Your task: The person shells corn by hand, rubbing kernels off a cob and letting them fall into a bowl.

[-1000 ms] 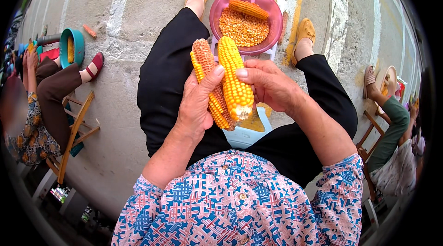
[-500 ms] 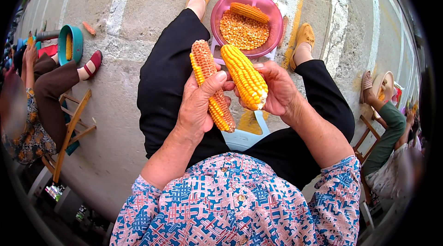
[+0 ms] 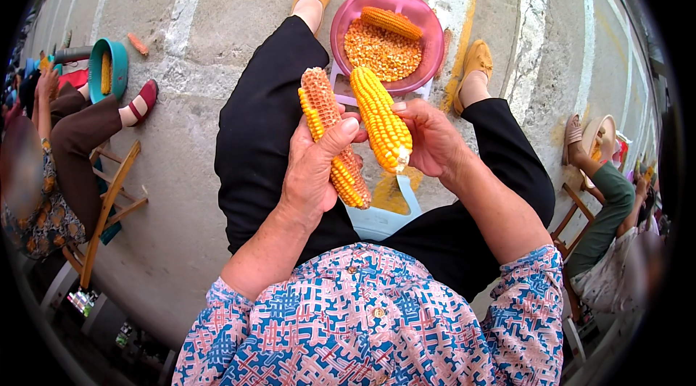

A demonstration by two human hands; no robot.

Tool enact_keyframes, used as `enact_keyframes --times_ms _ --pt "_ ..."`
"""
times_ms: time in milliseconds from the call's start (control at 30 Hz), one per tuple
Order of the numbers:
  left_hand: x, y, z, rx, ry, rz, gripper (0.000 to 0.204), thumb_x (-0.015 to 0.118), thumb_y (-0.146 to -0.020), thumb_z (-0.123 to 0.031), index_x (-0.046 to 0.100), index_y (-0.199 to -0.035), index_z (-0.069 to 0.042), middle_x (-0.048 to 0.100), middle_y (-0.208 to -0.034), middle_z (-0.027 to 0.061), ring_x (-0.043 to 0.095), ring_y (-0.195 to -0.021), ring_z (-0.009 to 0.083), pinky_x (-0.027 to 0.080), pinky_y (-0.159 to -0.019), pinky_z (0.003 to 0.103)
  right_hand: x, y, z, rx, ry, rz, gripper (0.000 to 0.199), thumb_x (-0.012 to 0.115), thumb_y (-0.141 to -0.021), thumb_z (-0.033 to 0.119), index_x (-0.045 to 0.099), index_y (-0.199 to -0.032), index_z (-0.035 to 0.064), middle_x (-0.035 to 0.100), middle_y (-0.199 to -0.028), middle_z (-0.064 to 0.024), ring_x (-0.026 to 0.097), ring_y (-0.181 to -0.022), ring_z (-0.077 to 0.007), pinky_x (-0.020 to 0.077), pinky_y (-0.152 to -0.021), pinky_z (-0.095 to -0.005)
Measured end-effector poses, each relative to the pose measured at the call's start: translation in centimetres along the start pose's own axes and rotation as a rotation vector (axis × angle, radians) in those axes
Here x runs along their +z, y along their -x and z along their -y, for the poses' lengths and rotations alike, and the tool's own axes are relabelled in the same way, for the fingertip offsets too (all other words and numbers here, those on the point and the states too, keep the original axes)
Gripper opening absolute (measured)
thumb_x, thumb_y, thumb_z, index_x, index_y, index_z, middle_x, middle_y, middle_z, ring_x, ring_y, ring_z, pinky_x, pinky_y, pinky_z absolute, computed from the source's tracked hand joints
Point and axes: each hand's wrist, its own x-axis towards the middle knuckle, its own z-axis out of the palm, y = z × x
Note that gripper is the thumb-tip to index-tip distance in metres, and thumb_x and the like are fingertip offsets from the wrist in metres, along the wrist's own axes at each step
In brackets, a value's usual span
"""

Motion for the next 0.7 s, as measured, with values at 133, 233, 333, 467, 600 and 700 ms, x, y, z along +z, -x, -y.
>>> enact_keyframes --times_ms 133,233,333,467,600,700 --pt "-0.1 -0.2 0.2 0.011 -0.014 -0.015 0.035 0.067 -0.082 -0.017 0.047 -0.110 -0.008 0.057 -0.101 0.0091 0.060 -0.085 0.0167 0.052 -0.060 0.027 -2.3 -2.1 0.3 -0.032 0.450 -0.240 0.037 0.053 -0.081 0.029 0.054 -0.103 -0.0016 0.062 -0.077 -0.0104 0.062 -0.058 -0.0159 0.0503 -0.047 -0.0258" --pt "-0.1 -0.1 0.1 0.002 0.000 -0.014 0.037 0.068 -0.081 -0.018 0.047 -0.110 -0.009 0.056 -0.101 0.0088 0.060 -0.086 0.0165 0.052 -0.060 0.027 -4.0 -2.9 1.4 -0.065 0.800 -0.349 0.036 0.057 -0.077 0.030 0.059 -0.089 -0.0028 0.061 -0.075 -0.0101 0.060 -0.056 -0.0157 0.0498 -0.046 -0.0269" --pt "0.0 0.0 -0.1 -0.014 0.012 -0.014 0.039 0.069 -0.080 -0.019 0.046 -0.111 -0.009 0.056 -0.100 0.0083 0.060 -0.086 0.0163 0.052 -0.061 0.027 -6.5 -4.4 2.7 -0.038 0.961 -0.431 0.035 0.058 -0.075 0.029 0.060 -0.087 -0.0041 0.062 -0.074 -0.0112 0.061 -0.057 -0.0179 0.0510 -0.047 -0.0293" --pt "0.1 0.0 -0.4 -0.030 0.027 -0.001 0.042 0.071 -0.078 -0.018 0.046 -0.111 -0.009 0.055 -0.101 0.0076 0.059 -0.086 0.0164 0.051 -0.062 0.028 -10.3 -7.7 5.5 -0.183 1.506 -0.601 0.038 0.061 -0.074 0.028 0.058 -0.089 -0.0071 0.063 -0.079 -0.0236 0.063 -0.074 -0.0339 0.0511 -0.067 -0.0401" --pt "-0.2 0.0 -0.5 -0.071 0.045 -0.008 0.044 0.070 -0.078 -0.016 0.044 -0.113 -0.009 0.054 -0.104 0.0079 0.058 -0.090 0.0170 0.050 -0.064 0.028 -10.5 -10.5 8.7 -0.204 2.042 -0.688 0.035 0.058 -0.075 0.023 0.051 -0.097 -0.0036 0.062 -0.089 -0.0257 0.061 -0.090 -0.0394 0.0473 -0.081 -0.0439" --pt "-0.1 -0.1 -0.8 -0.093 0.059 -0.022 0.045 0.069 -0.078 -0.014 0.043 -0.115 -0.009 0.053 -0.106 0.0091 0.057 -0.091 0.0168 0.050 -0.065 0.028 -10.1 -11.7 10.0 -0.188 2.207 -0.633 0.027 0.054 -0.075 0.017 0.050 -0.094 -0.0030 0.062 -0.091 -0.0263 0.061 -0.088 -0.0383 0.0487 -0.079 -0.0427"
